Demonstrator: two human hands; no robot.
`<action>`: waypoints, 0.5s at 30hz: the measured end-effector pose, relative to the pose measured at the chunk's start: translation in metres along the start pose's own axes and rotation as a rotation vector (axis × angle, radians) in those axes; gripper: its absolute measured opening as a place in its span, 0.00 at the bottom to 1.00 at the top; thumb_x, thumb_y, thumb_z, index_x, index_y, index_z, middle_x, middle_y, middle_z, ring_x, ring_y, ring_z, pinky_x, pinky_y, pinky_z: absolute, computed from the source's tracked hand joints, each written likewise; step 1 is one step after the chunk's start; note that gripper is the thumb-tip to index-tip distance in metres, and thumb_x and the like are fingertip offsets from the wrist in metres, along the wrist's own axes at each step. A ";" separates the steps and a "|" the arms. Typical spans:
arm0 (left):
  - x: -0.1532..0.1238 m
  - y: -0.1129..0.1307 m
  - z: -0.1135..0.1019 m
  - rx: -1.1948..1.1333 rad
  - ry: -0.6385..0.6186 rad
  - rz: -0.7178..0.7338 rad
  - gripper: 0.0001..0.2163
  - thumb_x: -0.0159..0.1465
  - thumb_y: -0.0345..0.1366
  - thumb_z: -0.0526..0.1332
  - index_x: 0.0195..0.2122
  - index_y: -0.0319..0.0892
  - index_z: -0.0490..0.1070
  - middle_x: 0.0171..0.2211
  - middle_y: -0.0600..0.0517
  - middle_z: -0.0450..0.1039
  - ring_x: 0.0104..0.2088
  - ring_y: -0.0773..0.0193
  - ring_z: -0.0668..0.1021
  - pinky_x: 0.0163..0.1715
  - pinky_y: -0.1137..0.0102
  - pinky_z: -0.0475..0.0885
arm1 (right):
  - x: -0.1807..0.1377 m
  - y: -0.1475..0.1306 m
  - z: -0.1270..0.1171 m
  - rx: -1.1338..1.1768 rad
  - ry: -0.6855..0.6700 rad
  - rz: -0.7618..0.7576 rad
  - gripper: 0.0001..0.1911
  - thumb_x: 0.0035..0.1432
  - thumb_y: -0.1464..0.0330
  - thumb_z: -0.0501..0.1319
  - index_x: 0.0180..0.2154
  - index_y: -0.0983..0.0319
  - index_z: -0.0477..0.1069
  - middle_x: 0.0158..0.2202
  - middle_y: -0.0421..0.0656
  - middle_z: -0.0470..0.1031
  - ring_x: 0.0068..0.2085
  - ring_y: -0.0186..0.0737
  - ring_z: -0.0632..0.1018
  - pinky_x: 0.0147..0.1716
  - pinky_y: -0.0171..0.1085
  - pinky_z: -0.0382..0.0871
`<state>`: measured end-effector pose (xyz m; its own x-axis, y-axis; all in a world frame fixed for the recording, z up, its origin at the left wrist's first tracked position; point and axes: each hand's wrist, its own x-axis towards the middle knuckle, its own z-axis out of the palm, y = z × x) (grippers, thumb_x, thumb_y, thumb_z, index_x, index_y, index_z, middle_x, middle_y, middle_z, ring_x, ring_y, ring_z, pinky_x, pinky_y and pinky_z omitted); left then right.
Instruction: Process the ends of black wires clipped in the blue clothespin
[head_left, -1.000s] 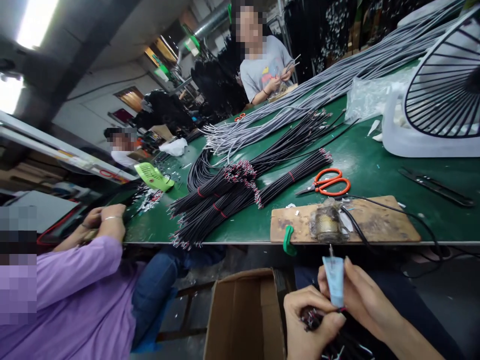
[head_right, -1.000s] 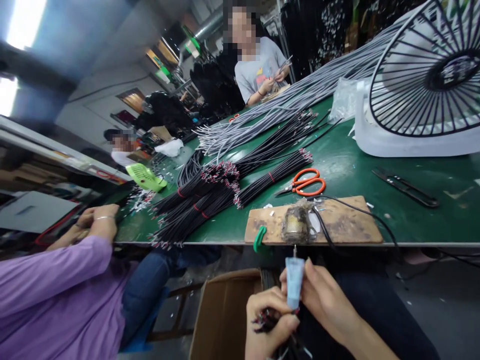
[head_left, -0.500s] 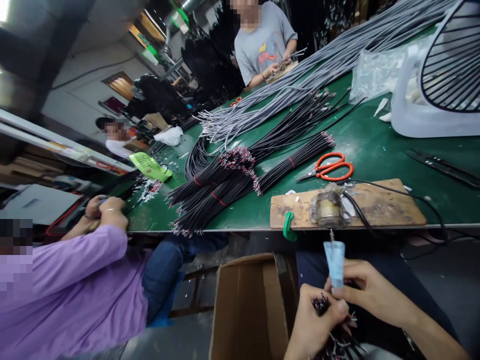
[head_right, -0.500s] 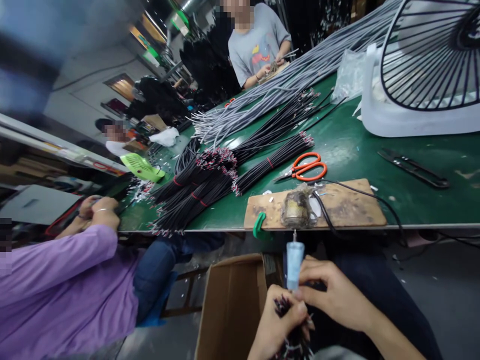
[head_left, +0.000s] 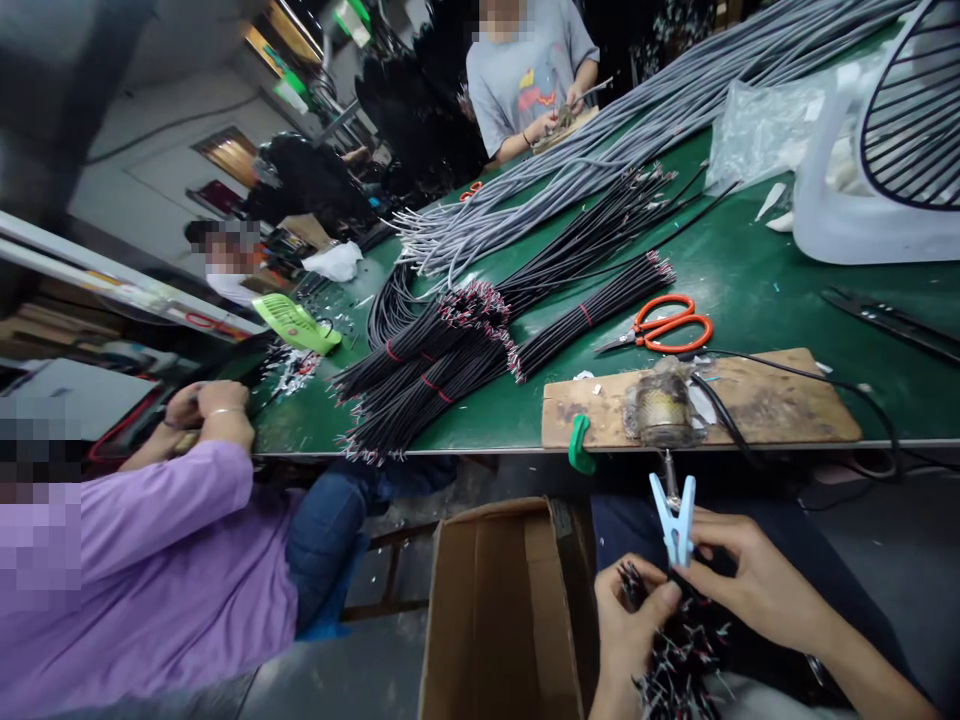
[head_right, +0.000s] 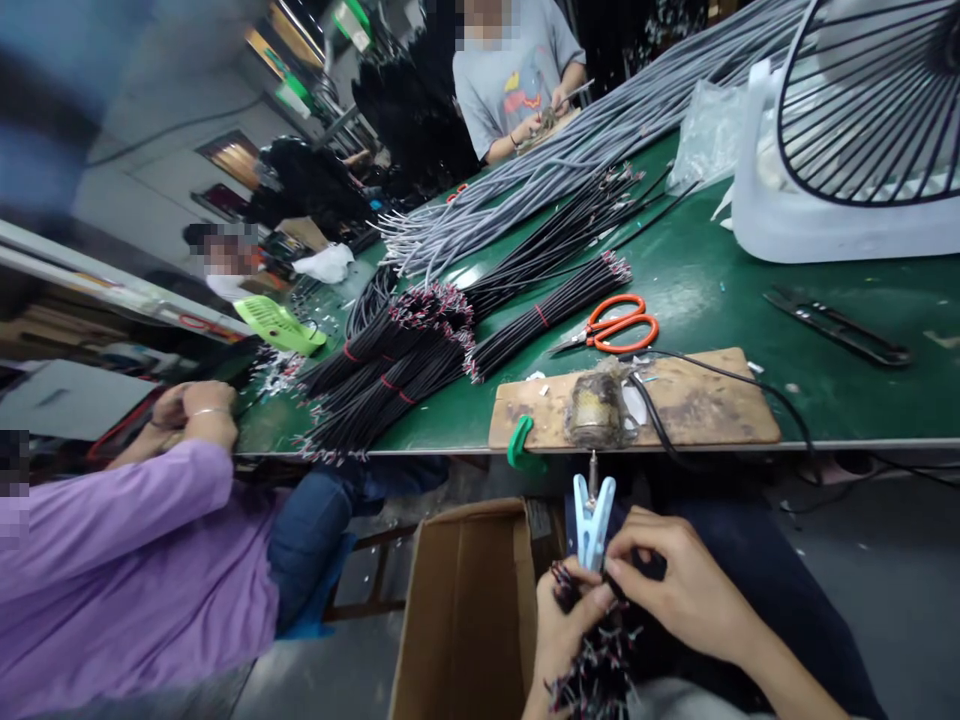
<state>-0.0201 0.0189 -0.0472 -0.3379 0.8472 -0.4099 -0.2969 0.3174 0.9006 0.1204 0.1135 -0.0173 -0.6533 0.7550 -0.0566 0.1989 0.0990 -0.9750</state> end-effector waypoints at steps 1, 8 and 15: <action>-0.003 -0.002 -0.002 0.002 0.024 0.010 0.19 0.47 0.49 0.73 0.25 0.37 0.73 0.22 0.54 0.68 0.26 0.67 0.69 0.30 0.72 0.66 | -0.002 0.003 0.001 0.033 0.003 0.009 0.11 0.60 0.68 0.61 0.25 0.61 0.74 0.28 0.40 0.75 0.31 0.38 0.73 0.32 0.36 0.65; -0.008 -0.002 0.000 -0.057 -0.002 0.006 0.21 0.50 0.53 0.70 0.26 0.39 0.70 0.17 0.55 0.68 0.18 0.68 0.70 0.21 0.72 0.69 | -0.013 0.007 -0.001 0.033 0.005 -0.092 0.07 0.63 0.66 0.59 0.37 0.57 0.76 0.36 0.42 0.77 0.41 0.43 0.75 0.57 0.46 0.57; -0.009 0.001 0.002 -0.068 -0.056 0.020 0.19 0.51 0.51 0.70 0.28 0.39 0.71 0.17 0.56 0.68 0.17 0.69 0.69 0.21 0.73 0.67 | -0.014 0.003 0.008 0.170 -0.037 -0.056 0.09 0.66 0.66 0.54 0.33 0.59 0.69 0.34 0.42 0.72 0.39 0.42 0.73 0.55 0.45 0.57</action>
<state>-0.0161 0.0125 -0.0421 -0.2949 0.8762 -0.3811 -0.3512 0.2716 0.8961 0.1245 0.0977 -0.0212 -0.6866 0.7270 -0.0062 0.0373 0.0268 -0.9989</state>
